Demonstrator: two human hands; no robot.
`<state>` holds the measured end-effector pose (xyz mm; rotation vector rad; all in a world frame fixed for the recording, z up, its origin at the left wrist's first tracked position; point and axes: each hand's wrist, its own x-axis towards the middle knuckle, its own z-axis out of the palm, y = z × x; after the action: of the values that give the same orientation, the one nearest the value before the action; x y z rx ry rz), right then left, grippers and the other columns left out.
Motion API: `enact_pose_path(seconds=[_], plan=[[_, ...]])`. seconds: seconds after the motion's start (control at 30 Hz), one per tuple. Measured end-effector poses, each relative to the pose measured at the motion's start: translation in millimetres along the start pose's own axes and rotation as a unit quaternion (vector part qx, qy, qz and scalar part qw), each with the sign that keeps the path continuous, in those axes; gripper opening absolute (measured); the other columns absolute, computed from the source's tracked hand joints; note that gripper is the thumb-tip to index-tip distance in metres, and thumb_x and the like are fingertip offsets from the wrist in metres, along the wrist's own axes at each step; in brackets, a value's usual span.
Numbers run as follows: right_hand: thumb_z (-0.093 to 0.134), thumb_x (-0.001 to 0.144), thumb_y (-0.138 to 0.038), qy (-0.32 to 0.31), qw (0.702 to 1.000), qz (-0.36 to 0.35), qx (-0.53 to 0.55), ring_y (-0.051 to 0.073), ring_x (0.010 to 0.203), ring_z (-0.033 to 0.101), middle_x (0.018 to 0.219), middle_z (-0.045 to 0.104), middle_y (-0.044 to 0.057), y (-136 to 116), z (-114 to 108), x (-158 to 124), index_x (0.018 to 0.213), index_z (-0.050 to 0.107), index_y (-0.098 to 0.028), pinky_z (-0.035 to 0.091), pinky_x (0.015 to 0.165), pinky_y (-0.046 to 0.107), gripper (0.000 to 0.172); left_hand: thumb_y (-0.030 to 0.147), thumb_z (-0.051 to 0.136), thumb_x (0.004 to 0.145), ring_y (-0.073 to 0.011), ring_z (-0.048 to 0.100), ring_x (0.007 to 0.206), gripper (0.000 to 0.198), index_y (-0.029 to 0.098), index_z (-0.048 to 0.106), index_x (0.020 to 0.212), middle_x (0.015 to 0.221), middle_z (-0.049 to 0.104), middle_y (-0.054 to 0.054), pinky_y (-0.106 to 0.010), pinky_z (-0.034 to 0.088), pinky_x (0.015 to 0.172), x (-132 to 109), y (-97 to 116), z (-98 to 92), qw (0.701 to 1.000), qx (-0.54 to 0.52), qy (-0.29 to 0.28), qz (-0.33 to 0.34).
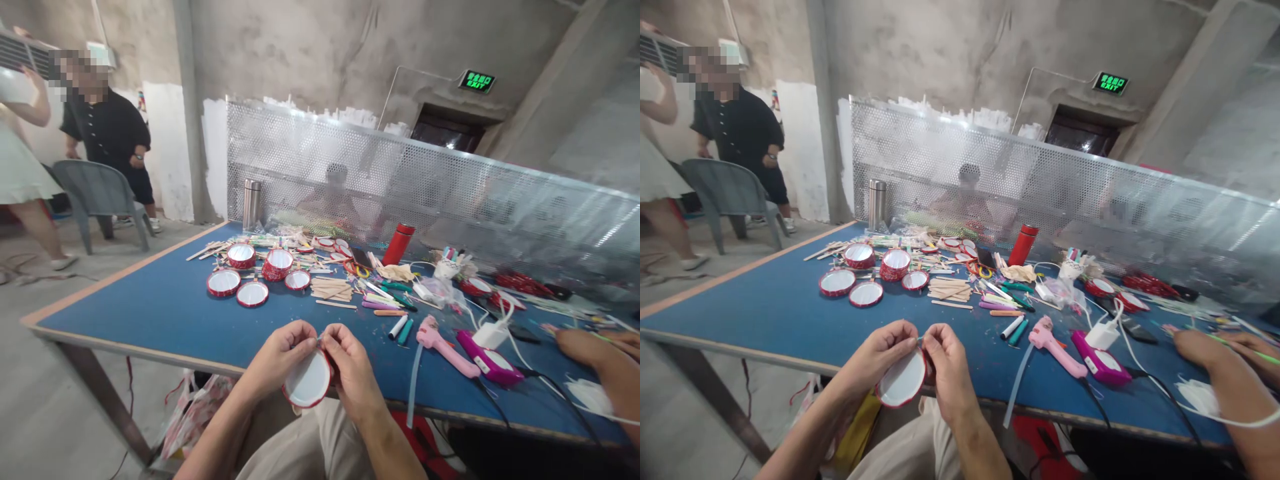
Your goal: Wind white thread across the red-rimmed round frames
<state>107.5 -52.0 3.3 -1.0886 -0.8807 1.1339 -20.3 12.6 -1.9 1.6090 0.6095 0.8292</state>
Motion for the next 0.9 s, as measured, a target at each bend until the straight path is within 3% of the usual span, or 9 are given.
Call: enact_pose_path(seconds=[0.23, 0.63, 0.9], plan=[[0.057, 0.078, -0.048, 0.038, 0.995, -0.014, -0.092, 0.008, 0.052, 0.039, 0.064, 0.045, -0.005, 4.2, 2.1, -4.2, 0.079, 0.047, -0.021, 0.033, 0.045, 0.018, 0.03, 0.04, 0.052, 0.083, -0.0099, 0.045, 0.057, 0.023, 0.017, 0.054, 0.079, 0.066, 0.051, 0.004, -0.018, 0.036, 0.05, 1.0, -5.4, 1.7, 0.997, -0.006, 0.072, 0.004], [0.047, 0.083, -0.054, 0.046, 0.987, -0.031, -0.149, 0.011, 0.045, 0.045, 0.058, 0.048, -0.004, 11.3, -8.7, -16.4, 0.08, 0.048, -0.022, 0.038, 0.04, 0.02, 0.032, 0.043, 0.052, 0.082, -0.0104, 0.047, 0.052, 0.025, 0.019, 0.052, 0.075, 0.062, 0.052, 0.005, -0.019, 0.036, 0.047, -4.4, 10.6, 12.6, 0.99, 0.024, 0.128, -0.046], [0.042, 0.089, -0.046, 0.09, 0.973, -0.096, -0.192, 0.011, 0.049, 0.052, 0.058, 0.056, -0.002, 25.5, -12.5, -27.9, 0.078, 0.053, -0.02, 0.043, 0.052, 0.021, 0.03, 0.041, 0.053, 0.081, -0.0108, 0.046, 0.052, 0.022, 0.019, 0.052, 0.075, 0.061, 0.051, 0.005, -0.018, 0.036, 0.047, -2.9, 10.8, 17.7, 0.981, 0.035, 0.18, -0.058]])
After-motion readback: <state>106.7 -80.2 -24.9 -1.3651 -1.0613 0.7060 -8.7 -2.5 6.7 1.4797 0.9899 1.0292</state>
